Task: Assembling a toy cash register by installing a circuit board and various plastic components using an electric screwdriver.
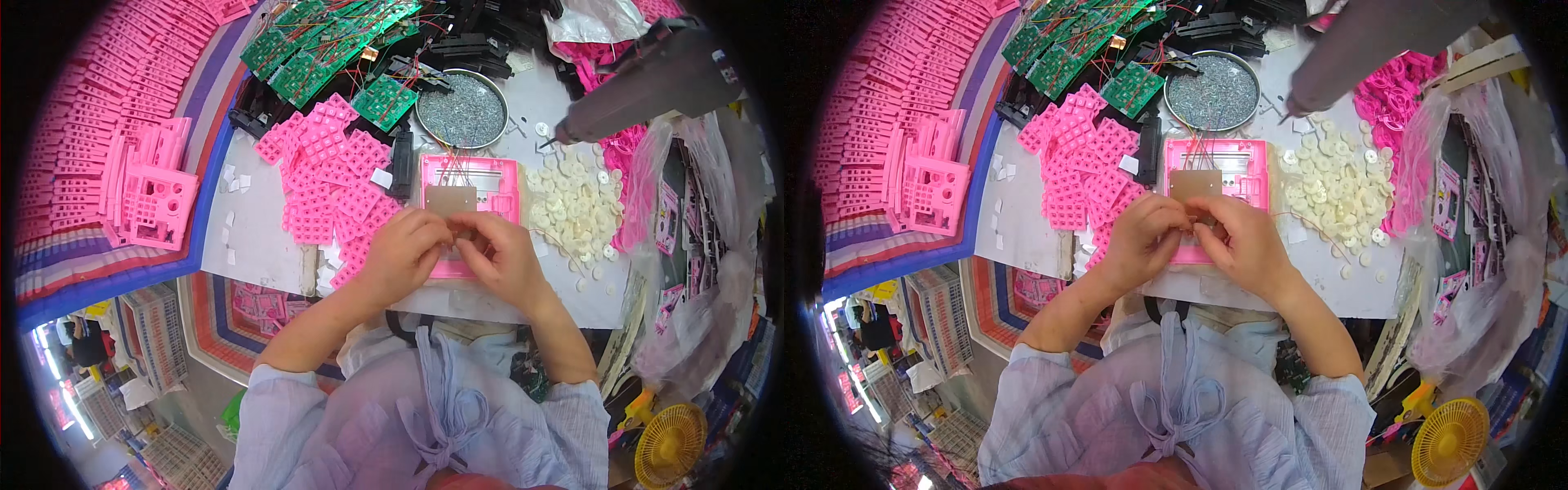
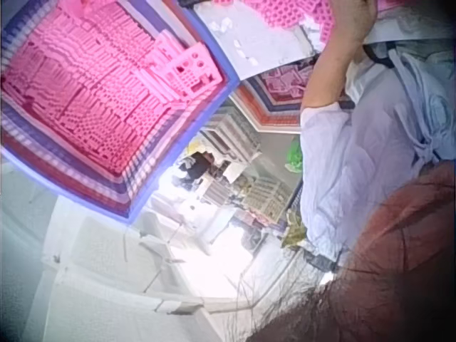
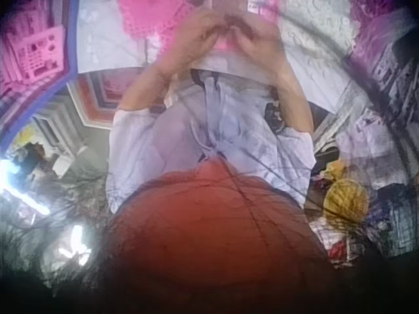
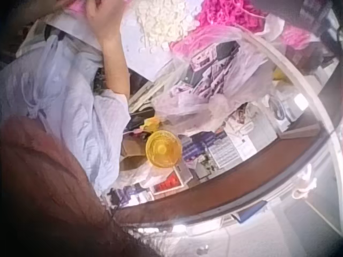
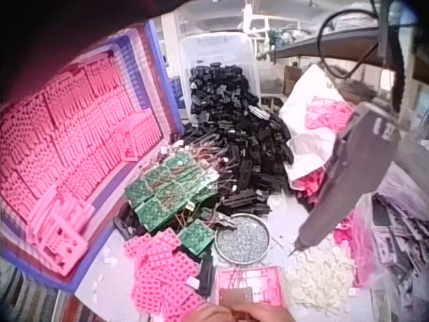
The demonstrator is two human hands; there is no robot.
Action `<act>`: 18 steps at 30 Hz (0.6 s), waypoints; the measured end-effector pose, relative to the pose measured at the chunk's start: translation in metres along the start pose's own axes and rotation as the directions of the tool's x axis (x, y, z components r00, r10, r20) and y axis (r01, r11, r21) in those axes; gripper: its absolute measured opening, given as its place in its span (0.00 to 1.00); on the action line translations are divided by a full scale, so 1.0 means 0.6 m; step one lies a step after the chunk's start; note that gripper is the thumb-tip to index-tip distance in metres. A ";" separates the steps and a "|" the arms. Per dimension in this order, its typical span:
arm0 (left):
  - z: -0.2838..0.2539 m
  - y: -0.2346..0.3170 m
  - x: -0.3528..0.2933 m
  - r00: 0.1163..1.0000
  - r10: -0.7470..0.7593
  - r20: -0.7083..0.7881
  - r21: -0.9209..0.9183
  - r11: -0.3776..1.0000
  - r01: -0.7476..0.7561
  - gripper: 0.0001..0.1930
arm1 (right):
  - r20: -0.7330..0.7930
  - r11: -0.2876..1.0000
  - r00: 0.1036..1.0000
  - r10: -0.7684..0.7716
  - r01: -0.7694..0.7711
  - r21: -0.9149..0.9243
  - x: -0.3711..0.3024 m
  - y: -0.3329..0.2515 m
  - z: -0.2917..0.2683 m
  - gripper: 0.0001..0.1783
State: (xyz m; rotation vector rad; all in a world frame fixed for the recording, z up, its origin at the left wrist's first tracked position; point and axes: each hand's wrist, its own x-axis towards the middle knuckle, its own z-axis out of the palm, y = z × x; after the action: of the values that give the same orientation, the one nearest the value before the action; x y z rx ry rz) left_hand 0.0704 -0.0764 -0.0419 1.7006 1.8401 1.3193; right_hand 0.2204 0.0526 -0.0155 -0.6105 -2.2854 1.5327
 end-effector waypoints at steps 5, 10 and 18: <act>0.007 0.002 -0.006 0.971 -0.230 -0.066 -0.068 0.972 0.225 0.13 | 0.070 0.995 0.997 0.014 -0.007 -0.104 0.010 -0.002 -0.001 0.07; -0.037 0.010 0.007 0.795 -0.535 0.285 -0.346 0.716 0.606 0.12 | 0.048 0.985 0.996 -0.073 0.080 -0.152 0.007 0.004 0.002 0.06; -0.037 0.007 0.012 0.777 -0.500 0.382 -0.346 0.703 0.622 0.08 | 0.102 0.980 0.993 -0.061 0.079 -0.181 0.002 0.003 0.003 0.06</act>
State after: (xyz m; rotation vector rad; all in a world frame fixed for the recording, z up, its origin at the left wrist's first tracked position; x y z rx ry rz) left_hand 0.0548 -0.0797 -0.0245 0.8906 1.5476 1.0745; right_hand 0.2188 0.0525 -0.0177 -0.5063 -2.5142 1.3549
